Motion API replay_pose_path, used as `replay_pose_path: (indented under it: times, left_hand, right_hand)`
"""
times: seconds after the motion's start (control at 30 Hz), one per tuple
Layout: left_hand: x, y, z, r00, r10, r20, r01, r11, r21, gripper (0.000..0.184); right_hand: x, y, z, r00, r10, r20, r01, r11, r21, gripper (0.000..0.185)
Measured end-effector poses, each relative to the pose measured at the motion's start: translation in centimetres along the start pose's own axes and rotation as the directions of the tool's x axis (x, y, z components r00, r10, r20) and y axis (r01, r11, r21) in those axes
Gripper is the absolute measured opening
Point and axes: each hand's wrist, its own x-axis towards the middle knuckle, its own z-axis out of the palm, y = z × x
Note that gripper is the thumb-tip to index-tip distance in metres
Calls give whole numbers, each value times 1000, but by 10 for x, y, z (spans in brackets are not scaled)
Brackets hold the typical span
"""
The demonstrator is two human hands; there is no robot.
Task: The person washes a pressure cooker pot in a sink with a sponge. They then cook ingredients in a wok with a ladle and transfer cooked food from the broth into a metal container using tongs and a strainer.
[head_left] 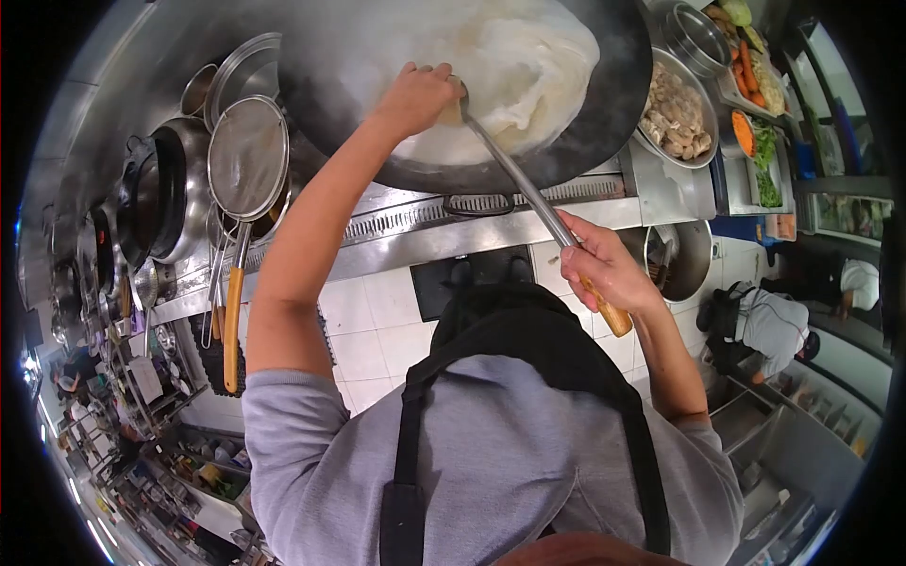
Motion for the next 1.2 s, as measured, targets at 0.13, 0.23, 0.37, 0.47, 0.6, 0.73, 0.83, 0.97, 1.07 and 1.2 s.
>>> replay_pose_path:
  times: [0.13,0.23,0.37,0.47,0.6,0.73,0.83,0.97,1.07,1.2]
  left_hand:
    - [11,8,-10,990,127,60,-135,977,163,21]
    - [16,15,-16,971,217,104,-239,928,287,17]
    - [16,14,-20,944,307,124,-330,890,315,11]
    - [14,9,-20,938,317,139,-346,875,337,10]
    - [15,6,-18,938,347,3,-326,878,349,9]
    - [9,11,-26,933,343,-106,-290,894,343,12]
    - [-12,32,-42,941,133,-312,-110,990,92,23]
    - [-102,85,-93,955,-297,17,191,567,-801,16]
    - [-195,115,-55,927,126,352,373,-257,-892,20]
    - [-249,192,94,787,77,613,617,-144,-774,22]
  right_hand:
    - [-6,0,-2,1000,-1,6,1,1000,-27,60]
    - [-7,4,-6,1000,-14,17,14,1000,-23,59]
    - [-7,12,-9,999,-41,22,39,997,68,58]
    - [-11,13,-12,999,-35,42,30,993,111,57]
    - [-15,15,-15,997,-24,68,14,990,143,58]
    - [-21,16,-17,998,-24,57,15,989,147,58]
    - [-22,20,-17,999,-35,30,32,996,83,59]
    - [-20,28,-22,998,-55,-6,55,998,19,57]
    - [-14,24,-28,999,-33,14,33,999,11,59]
    - [-9,19,-35,1000,-30,-4,30,999,-22,59]
